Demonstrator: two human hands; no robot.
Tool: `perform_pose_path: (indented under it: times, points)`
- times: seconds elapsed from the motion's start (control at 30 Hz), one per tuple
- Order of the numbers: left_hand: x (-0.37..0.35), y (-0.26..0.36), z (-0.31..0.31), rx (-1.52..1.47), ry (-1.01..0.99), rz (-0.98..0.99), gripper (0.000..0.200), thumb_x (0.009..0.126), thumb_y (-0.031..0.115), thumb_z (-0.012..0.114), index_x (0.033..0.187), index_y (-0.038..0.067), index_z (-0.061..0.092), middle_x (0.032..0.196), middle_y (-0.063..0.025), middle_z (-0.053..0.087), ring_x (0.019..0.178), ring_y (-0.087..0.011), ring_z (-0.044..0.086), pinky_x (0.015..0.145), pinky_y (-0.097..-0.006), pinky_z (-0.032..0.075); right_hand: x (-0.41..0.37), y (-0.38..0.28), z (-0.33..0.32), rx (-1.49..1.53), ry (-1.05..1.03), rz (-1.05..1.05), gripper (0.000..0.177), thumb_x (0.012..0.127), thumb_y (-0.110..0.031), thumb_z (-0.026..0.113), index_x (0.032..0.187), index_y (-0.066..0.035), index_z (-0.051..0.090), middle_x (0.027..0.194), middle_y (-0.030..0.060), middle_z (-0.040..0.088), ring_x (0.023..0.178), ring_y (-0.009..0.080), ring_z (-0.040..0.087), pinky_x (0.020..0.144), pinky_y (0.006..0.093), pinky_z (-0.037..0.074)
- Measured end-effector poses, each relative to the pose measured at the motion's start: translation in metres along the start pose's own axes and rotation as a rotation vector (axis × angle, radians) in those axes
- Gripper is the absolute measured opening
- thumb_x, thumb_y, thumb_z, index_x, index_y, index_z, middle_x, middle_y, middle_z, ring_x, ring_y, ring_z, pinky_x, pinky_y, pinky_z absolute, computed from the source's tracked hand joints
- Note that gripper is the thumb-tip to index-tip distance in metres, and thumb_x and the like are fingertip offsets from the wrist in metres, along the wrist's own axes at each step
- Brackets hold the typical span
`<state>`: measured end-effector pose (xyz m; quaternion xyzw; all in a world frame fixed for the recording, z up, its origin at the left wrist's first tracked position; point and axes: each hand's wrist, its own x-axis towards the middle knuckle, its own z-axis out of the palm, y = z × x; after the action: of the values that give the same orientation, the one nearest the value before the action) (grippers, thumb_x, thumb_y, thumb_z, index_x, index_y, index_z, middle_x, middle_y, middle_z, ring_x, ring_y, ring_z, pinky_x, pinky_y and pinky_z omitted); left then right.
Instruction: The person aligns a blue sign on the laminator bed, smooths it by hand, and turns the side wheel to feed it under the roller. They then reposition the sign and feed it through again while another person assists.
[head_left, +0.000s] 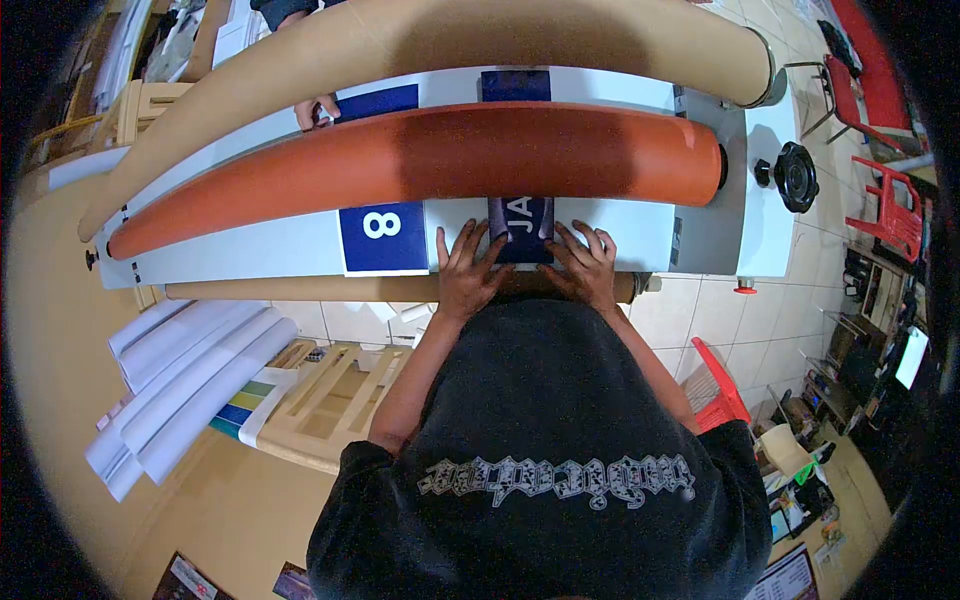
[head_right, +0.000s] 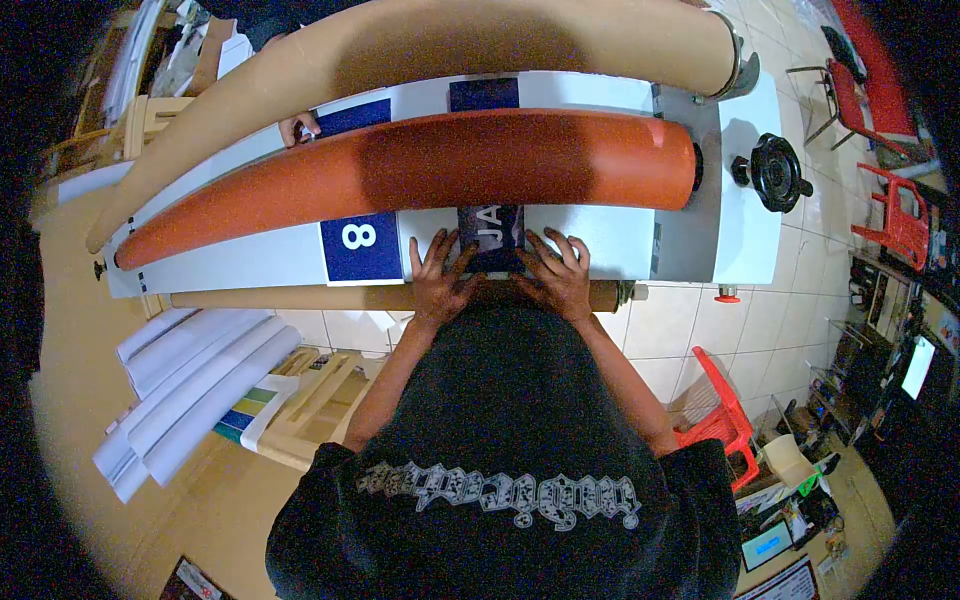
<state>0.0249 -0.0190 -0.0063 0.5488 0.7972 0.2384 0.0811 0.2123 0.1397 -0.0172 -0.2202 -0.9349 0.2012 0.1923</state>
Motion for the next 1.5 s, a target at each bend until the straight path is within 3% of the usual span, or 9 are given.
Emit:
perform_pose_path:
  times: [0.17,0.47,0.53,0.63,1.5]
  points:
    - [-0.0004,0.0000,-0.0007,0.021,0.006,0.015,0.048,0.083,0.037,0.074,0.128,0.023,0.064,0.141,-0.0108,0.053,0.135,-0.0328,0.046,0.114,-0.0665,0.017,0.0005,-0.0033,-0.0028,0.033,-0.063,0.097,0.049,0.075,-0.037,0.082,0.117,-0.016,0.068,0.139,0.0003,0.059,0.133,0.0242,0.047,0.107,0.0467,0.030]
    - [0.0016,0.0023,-0.0028,0.043,-0.010,0.010,0.042,0.085,0.039,0.072,0.124,0.024,0.068,0.139,-0.0115,0.054,0.134,-0.0334,0.047,0.113,-0.0664,0.019,0.0015,-0.0035,-0.0045,-0.022,-0.035,0.006,0.044,0.076,-0.039,0.080,0.117,-0.024,0.071,0.137,-0.0007,0.059,0.131,0.0251,0.047,0.108,0.0461,0.029]
    - [0.0018,0.0021,-0.0024,0.004,0.012,0.020,0.044,0.083,0.039,0.073,0.124,0.023,0.068,0.139,-0.0138,0.054,0.129,-0.0384,0.050,0.110,-0.0717,0.020,0.0015,-0.0042,-0.0059,-0.030,-0.042,0.004,0.043,0.076,-0.039,0.079,0.116,-0.025,0.072,0.138,-0.0007,0.058,0.131,0.0253,0.047,0.108,0.0464,0.029]
    - [0.0015,0.0032,-0.0038,0.022,0.000,0.010,0.042,0.084,0.036,0.073,0.123,0.023,0.068,0.139,-0.0119,0.054,0.133,-0.0336,0.048,0.111,-0.0678,0.021,0.0002,-0.0023,-0.0038,-0.036,-0.033,-0.007,0.042,0.076,-0.038,0.079,0.115,-0.025,0.072,0.139,-0.0008,0.058,0.131,0.0254,0.047,0.108,0.0471,0.029]
    - [0.0006,0.0037,-0.0026,-0.010,0.043,0.023,0.042,0.083,0.034,0.074,0.123,0.025,0.068,0.131,-0.0136,0.056,0.131,-0.0348,0.048,0.111,-0.0681,0.021,-0.0014,-0.0009,-0.0011,-0.046,-0.002,-0.025,0.038,0.080,-0.039,0.077,0.115,-0.027,0.073,0.139,-0.0019,0.058,0.130,0.0264,0.049,0.106,0.0485,0.032]
